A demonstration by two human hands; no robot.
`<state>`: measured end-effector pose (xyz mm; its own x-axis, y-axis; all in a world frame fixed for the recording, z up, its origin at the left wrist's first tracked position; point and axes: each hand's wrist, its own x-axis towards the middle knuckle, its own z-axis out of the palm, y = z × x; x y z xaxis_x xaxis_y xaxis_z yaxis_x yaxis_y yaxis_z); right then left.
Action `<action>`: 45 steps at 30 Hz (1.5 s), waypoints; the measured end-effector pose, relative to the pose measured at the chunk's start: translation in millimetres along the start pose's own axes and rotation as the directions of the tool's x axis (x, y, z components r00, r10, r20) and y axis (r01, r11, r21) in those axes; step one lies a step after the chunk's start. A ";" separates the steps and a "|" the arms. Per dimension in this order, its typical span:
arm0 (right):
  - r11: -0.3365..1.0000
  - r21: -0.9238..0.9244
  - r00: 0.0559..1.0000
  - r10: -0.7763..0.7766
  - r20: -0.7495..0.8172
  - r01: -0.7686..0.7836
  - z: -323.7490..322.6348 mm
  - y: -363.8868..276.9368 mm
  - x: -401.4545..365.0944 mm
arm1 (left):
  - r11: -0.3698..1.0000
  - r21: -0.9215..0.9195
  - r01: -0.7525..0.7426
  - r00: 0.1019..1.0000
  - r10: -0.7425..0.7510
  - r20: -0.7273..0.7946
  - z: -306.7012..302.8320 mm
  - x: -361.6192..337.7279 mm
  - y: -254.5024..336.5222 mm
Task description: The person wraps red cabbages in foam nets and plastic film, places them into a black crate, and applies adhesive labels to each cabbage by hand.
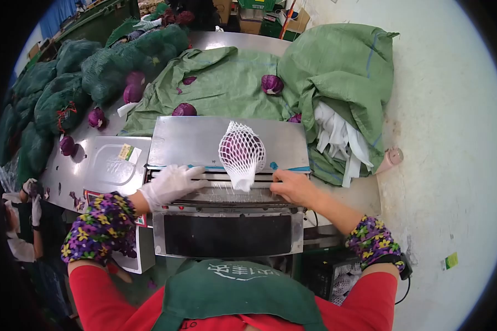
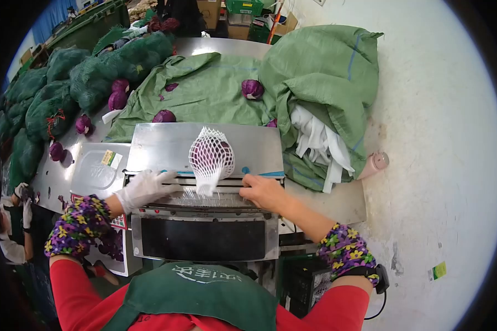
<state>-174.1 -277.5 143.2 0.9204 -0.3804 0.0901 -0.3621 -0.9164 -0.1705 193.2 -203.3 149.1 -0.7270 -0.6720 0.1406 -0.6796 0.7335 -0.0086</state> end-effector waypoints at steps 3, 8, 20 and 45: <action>0.840 0.473 0.952 0.306 -0.008 -0.266 -9.0 -16.4 -14.0 | 0.859 -0.485 0.163 0.956 -0.260 -0.139 21.7 -11.2 26.1; 0.302 0.868 0.867 0.436 0.243 -0.395 -105.2 -50.1 -23.3 | -0.018 -0.942 0.334 0.820 -0.488 0.300 -93.2 -18.3 52.6; 0.963 0.264 0.967 0.026 -0.252 0.043 23.9 71.7 97.2 | 0.737 -0.645 0.199 0.963 -0.270 -0.012 -13.7 101.7 -32.0; -0.535 0.649 0.679 0.177 0.712 -0.541 58.6 -151.3 -72.4 | -0.538 -0.640 0.548 0.677 -0.164 0.717 9.1 -44.2 152.5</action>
<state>-177.3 -104.0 105.0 0.6662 -0.3322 -0.6677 -0.2082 0.7768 -0.5943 120.7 -62.7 132.6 -0.4509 -0.6482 -0.6137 0.0296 -0.6980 0.7155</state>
